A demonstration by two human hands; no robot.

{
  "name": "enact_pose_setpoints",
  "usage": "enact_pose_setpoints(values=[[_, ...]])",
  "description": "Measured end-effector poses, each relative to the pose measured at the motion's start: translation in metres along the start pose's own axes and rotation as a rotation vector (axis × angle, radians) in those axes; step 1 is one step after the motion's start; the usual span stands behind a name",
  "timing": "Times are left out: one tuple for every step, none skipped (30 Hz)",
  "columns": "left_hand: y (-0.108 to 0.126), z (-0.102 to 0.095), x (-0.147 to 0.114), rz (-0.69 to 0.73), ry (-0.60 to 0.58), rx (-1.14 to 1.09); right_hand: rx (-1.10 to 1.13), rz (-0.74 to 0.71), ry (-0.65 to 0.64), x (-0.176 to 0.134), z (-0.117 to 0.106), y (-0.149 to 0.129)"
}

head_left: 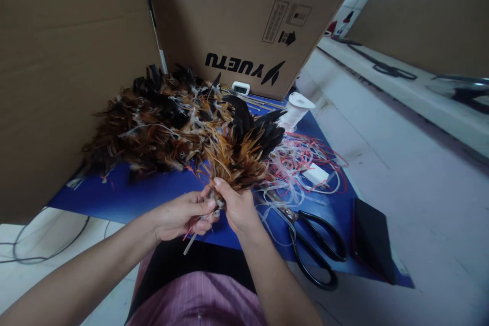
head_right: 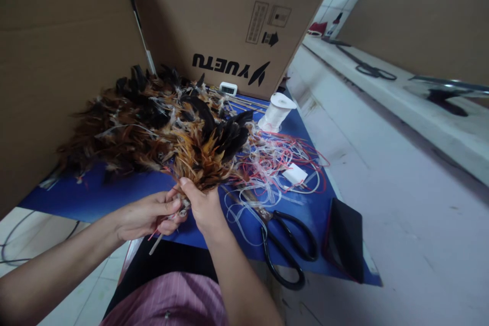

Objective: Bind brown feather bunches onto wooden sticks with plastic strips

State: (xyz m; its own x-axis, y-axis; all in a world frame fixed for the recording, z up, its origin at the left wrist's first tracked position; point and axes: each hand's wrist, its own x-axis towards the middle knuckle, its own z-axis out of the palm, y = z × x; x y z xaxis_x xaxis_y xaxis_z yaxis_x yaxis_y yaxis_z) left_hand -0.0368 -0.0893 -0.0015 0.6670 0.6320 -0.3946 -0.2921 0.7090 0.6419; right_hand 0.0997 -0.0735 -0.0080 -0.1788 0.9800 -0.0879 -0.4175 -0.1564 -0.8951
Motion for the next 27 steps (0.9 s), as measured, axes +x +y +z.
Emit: enact_pose_setpoints(values=[[-0.001,0.000,0.000,0.000,0.003,-0.001,0.013,0.000,0.009,0.000,0.000,0.001],[-0.001,0.000,-0.001,0.001,0.007,0.000,0.025,-0.004,0.017,0.000,0.001,0.001],[-0.002,0.001,-0.001,0.002,0.010,0.003,0.035,-0.007,0.023,0.000,0.002,0.001],[-0.003,0.001,-0.001,0.003,0.013,0.006,0.041,-0.006,0.027,0.000,0.003,0.001],[-0.003,0.001,-0.002,0.002,0.012,0.008,0.046,-0.002,0.030,-0.001,0.004,0.001],[-0.003,0.001,-0.002,-0.001,0.008,0.007,0.052,0.003,0.033,-0.001,0.005,0.000],[-0.004,0.001,-0.003,-0.005,0.001,0.002,0.061,0.006,0.036,-0.002,0.007,0.000],[-0.005,0.001,-0.003,-0.009,-0.007,-0.004,0.069,0.007,0.036,-0.002,0.008,-0.001],[-0.005,0.000,-0.003,-0.011,-0.016,-0.010,0.071,0.008,0.035,-0.003,0.008,-0.002],[-0.006,0.000,-0.003,-0.009,-0.025,-0.013,0.061,0.013,0.029,-0.004,0.009,-0.002],[-0.007,0.000,-0.004,-0.005,-0.034,-0.014,0.039,0.023,0.020,-0.005,0.008,-0.002],[-0.008,0.000,-0.004,0.000,-0.042,-0.012,0.009,0.038,0.009,-0.006,0.008,-0.002],[-0.009,0.000,-0.004,0.006,-0.048,-0.009,-0.022,0.053,0.001,-0.007,0.008,-0.002],[-0.010,0.000,-0.004,0.011,-0.052,-0.008,-0.047,0.065,-0.004,-0.008,0.007,-0.003],[-0.011,0.000,-0.005,0.013,-0.054,-0.008,-0.063,0.069,-0.008,-0.008,0.007,-0.003],[-0.011,0.001,-0.006,0.013,-0.056,-0.011,-0.068,0.065,-0.010,-0.009,0.008,-0.003],[-0.012,0.001,-0.007,0.012,-0.055,-0.014,-0.066,0.056,-0.011,-0.010,0.009,-0.004],[-0.012,0.001,-0.008,0.008,-0.051,-0.015,-0.064,0.050,-0.014,-0.010,0.010,-0.004],[-0.012,0.002,-0.009,0.006,-0.043,-0.013,-0.064,0.055,-0.017,-0.011,0.011,-0.005],[-0.012,0.003,-0.011,0.006,-0.032,-0.004,-0.070,0.071,-0.018,-0.012,0.012,-0.006],[-0.011,0.003,-0.012,0.010,-0.020,0.010,-0.085,0.096,-0.017,-0.013,0.013,-0.006],[-0.011,0.004,-0.014,0.014,-0.009,0.028,-0.106,0.126,-0.017,-0.014,0.014,-0.007],[-0.010,0.004,-0.015,0.017,0.000,0.044,-0.130,0.152,-0.016,-0.014,0.014,-0.007],[-0.010,0.005,-0.016,0.020,0.007,0.056,-0.152,0.170,-0.017,-0.015,0.015,-0.008],[-0.010,0.005,-0.016,0.024,0.011,0.064,-0.169,0.180,-0.019,-0.015,0.015,-0.008],[-0.010,0.004,-0.017,0.030,0.014,0.066,-0.174,0.177,-0.021,-0.015,0.016,-0.008],[-0.011,0.003,-0.017,0.042,0.019,0.060,-0.169,0.162,-0.022,-0.014,0.017,-0.007]])
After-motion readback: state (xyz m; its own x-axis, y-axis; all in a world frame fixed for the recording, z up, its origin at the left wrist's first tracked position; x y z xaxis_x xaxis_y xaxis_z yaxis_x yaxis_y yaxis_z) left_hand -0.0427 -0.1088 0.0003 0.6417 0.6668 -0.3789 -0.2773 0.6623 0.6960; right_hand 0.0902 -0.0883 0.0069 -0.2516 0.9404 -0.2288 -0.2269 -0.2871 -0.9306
